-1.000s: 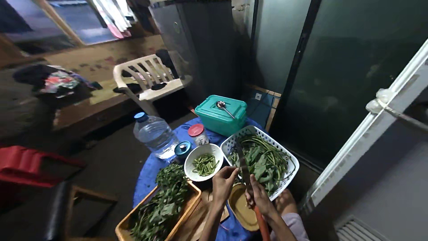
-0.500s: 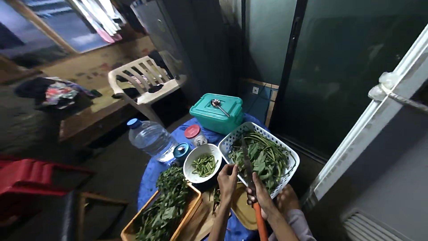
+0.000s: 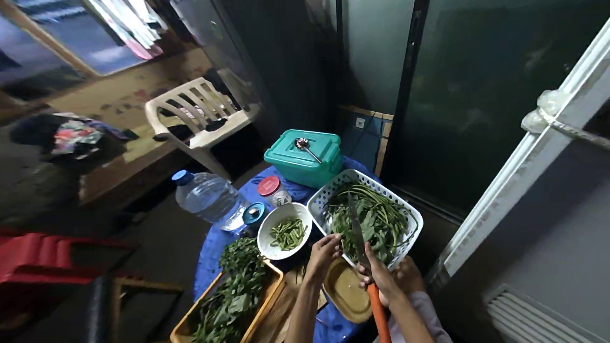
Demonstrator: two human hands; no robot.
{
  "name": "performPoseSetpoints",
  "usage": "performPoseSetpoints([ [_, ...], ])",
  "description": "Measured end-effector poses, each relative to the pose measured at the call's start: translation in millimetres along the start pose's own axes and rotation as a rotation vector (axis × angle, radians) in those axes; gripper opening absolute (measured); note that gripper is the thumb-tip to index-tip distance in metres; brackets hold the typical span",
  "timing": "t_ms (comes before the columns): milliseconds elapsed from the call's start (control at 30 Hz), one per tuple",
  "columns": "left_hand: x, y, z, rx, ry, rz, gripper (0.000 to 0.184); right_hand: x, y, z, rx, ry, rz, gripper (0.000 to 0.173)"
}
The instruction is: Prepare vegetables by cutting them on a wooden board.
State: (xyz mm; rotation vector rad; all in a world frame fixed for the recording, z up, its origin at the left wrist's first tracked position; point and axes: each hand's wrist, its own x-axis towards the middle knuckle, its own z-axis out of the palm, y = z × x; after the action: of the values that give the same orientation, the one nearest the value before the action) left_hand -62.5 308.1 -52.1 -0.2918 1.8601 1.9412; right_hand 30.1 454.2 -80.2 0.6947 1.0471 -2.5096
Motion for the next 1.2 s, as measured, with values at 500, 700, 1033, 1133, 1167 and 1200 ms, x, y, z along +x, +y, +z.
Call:
performPoseSetpoints([
  [500,-12.6,-8.9,29.2,0.117,0.047,0.013,0.011,9.3,22.0,-2.3,0.012,0.06,-0.265,0.028],
  [700,-13.2,-11.6,29.9,0.206,0.02,0.024,0.012,11.2,13.0,-8.9,-0.024,-0.005,-0.261,0.038],
  [1033,-21.7,-3.2,34.0,0.266,0.015,-0.048,0.011,16.7,9.1,-11.1,-0.035,0.067,-0.257,0.036],
  [1133,-24.0,-4.9,28.2,0.208,-0.025,-0.101,0.015,21.1,3.6,-16.9,0.054,-0.094,-0.136,0.039],
  [1167,-23.6,-7.3,25.8,0.17,-0.038,-0.112,0.017,22.9,2.4,-18.9,0.076,-0.152,-0.102,0.041],
  [1200,-22.8,-10.3,22.9,0.138,-0.053,-0.121,0.02,24.2,1.4,-20.2,0.092,-0.189,-0.079,0.043],
])
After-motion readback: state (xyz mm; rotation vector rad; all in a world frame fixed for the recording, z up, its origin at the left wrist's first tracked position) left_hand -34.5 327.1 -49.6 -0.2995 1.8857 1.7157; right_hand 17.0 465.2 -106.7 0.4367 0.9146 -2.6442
